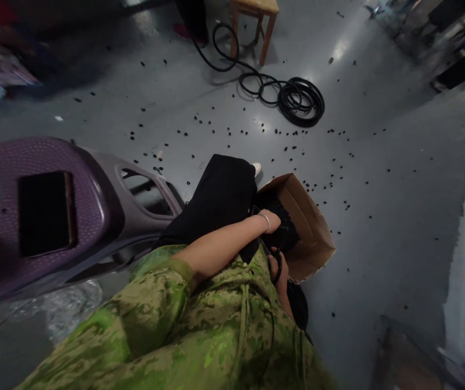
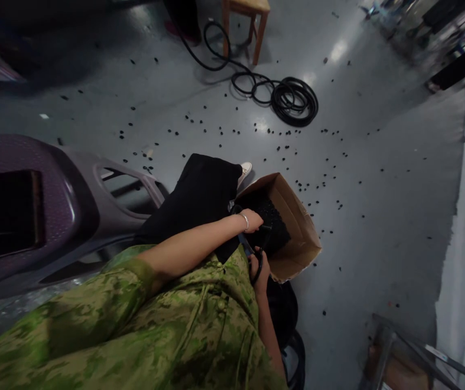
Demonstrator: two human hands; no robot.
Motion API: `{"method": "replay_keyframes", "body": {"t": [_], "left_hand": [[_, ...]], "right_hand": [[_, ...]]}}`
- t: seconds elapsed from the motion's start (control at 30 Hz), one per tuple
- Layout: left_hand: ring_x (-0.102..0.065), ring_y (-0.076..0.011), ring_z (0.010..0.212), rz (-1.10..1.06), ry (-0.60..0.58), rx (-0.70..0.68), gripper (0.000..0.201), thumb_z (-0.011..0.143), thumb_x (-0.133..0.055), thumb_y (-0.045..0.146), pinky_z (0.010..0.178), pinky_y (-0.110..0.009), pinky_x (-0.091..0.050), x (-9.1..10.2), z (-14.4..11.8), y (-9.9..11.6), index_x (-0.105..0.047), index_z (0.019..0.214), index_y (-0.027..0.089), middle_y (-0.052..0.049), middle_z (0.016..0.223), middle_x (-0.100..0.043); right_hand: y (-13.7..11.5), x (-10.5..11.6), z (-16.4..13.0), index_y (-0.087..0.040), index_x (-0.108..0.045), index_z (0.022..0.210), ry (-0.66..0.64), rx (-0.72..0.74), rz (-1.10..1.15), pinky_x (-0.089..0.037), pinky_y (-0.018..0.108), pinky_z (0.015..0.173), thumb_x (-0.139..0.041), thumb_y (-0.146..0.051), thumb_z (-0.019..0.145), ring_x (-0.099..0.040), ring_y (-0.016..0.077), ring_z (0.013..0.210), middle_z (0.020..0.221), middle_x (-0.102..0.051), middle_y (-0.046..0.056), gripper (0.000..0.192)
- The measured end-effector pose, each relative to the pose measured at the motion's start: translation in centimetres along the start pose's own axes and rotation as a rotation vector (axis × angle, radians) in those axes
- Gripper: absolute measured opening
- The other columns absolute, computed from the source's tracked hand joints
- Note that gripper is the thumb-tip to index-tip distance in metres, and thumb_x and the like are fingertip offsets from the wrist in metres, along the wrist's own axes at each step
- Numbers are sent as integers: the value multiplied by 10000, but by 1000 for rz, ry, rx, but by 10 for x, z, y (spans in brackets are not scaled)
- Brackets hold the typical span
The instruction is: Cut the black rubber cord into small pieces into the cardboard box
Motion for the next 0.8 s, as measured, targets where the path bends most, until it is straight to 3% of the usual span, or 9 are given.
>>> {"method": "replay_keyframes", "body": {"t": [0.17, 0.8], "left_hand": [[-605, -246, 1040, 5, -40, -30, 297, 788, -600, 226, 840, -310, -477, -5, 1, 3, -672, 1061, 137, -159, 1112, -658], [-621, -254, 1011, 59, -7, -70, 285, 835, -504, 144, 821, -344, -492, 0, -5, 5, -687, 1054, 132, -181, 1087, -664]], "right_hand": [[2, -1, 2, -124, -654, 1015, 13, 40, -27, -427, 324, 828, -558, -420, 693, -591, 220, 907, 965, -688, 76, 447], [7, -3, 5, -139, -663, 1058, 0, 64, -98, -436, 311, 826, -559, -445, 711, -614, 232, 931, 984, -703, 76, 473]]}}
Point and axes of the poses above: each hand's wrist, its own z-axis towards the middle knuckle, its own x-axis out of the back of the hand, y = z × x, the point moved 6 cm from there along z, towards the middle knuckle
